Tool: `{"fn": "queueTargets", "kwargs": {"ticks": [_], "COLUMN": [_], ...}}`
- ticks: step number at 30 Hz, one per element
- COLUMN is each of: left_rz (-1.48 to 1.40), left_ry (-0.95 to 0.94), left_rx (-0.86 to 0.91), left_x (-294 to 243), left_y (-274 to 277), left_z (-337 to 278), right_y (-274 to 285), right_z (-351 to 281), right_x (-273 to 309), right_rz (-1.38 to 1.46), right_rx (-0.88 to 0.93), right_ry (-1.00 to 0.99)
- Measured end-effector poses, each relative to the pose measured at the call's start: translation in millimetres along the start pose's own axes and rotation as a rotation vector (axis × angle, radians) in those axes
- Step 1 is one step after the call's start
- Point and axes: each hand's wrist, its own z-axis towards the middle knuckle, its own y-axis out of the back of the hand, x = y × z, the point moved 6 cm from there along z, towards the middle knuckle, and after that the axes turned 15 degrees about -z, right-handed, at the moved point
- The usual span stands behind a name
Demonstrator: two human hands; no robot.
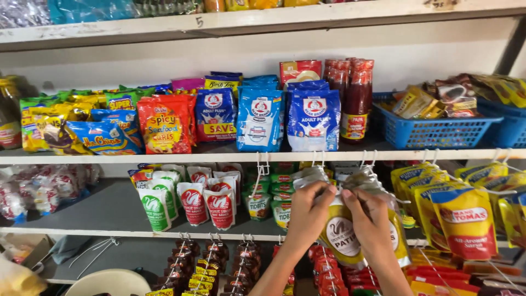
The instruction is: Stocking grocery shelves with various packaged food items.
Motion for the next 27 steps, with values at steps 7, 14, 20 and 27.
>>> {"fn": "queueTargets", "kwargs": {"ticks": [7,14,20,27], "left_rz": [-0.044,0.065,-0.054,-0.059], "left_ry": [0.097,0.152,0.107,0.303], "left_rx": [0.052,0.073,0.059,-0.072], "left_x": [0,26,69,103], "left_y": [-1,6,19,34], "left_z": [-3,-12,-12,-14], "right_y": [-5,-15,-19,-28], "right_z": [-5,-11,0,4], "right_x": [-34,-90,-71,-46], "right_rz": [0.193,0.249,0.068,-0.282], "right_rx": [-0.122,-0.181,-0.191,-0.115], "right_ry": [-0.152,-0.307,-0.07,0.026]}}
